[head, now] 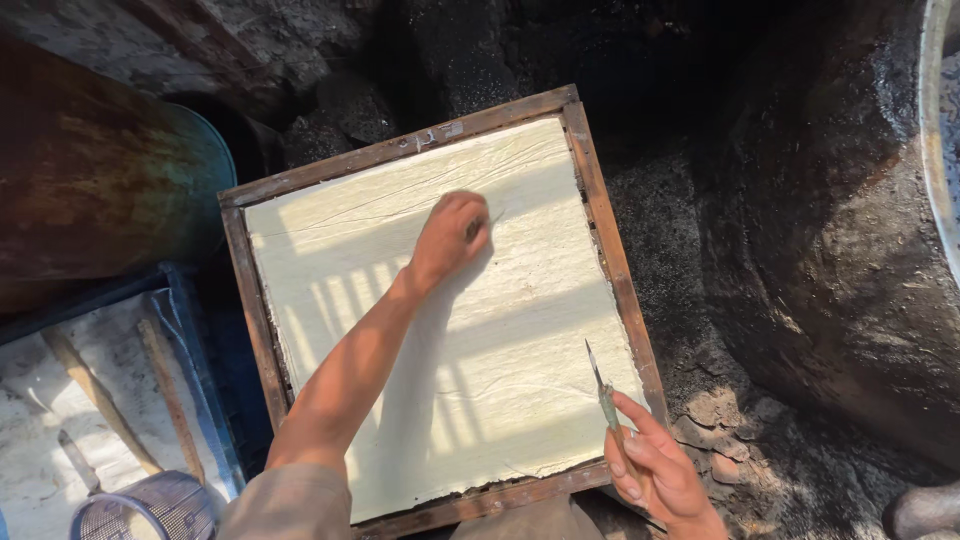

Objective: The person works with a slatted wooden frame holding a flat white dried sheet. They use a small knife to trim the sheet's edges, gather the cut scraps by hand and set them aside, then lift and reposition the frame and place it down on the ground.

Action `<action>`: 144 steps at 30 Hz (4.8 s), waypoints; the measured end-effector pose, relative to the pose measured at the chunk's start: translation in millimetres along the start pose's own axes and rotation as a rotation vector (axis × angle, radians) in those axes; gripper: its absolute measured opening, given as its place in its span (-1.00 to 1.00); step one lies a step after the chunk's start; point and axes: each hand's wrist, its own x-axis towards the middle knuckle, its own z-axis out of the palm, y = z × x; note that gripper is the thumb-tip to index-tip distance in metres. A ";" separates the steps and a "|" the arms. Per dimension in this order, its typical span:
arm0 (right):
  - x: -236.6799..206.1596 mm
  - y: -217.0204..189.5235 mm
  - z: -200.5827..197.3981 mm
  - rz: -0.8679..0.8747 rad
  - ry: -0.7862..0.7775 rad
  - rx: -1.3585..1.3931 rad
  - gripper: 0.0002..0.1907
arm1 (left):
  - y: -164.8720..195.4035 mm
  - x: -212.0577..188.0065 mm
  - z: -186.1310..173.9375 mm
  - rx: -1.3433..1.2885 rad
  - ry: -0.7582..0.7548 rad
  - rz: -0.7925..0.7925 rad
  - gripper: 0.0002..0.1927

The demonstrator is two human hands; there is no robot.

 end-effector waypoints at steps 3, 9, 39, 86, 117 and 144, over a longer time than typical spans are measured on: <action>50.6 -19.5 29.2 -0.037 0.049 -0.249 -0.42 | 52.9 -105.9 -48.4 -0.121 -0.088 -0.116 -0.72; 206.5 2.2 125.9 0.036 -0.046 -0.821 -0.71 | 107.7 -193.2 -92.3 -0.392 0.100 -0.713 -0.69; 414.3 141.7 284.2 -0.384 -0.083 -1.970 -0.59 | -106.4 -130.6 -192.3 0.075 0.595 -1.065 -0.71; 140.9 194.4 137.0 0.566 -0.220 -0.954 -0.63 | 224.7 -428.3 -101.7 -0.674 1.018 -1.581 -0.47; -32.7 172.2 106.0 -0.159 0.184 0.199 -0.56 | 24.7 -192.0 -100.2 0.171 0.090 -0.363 -0.37; 260.3 -36.0 79.8 -0.288 0.350 -0.166 -0.62 | 59.1 -184.0 -112.3 -0.017 0.023 -0.280 -0.67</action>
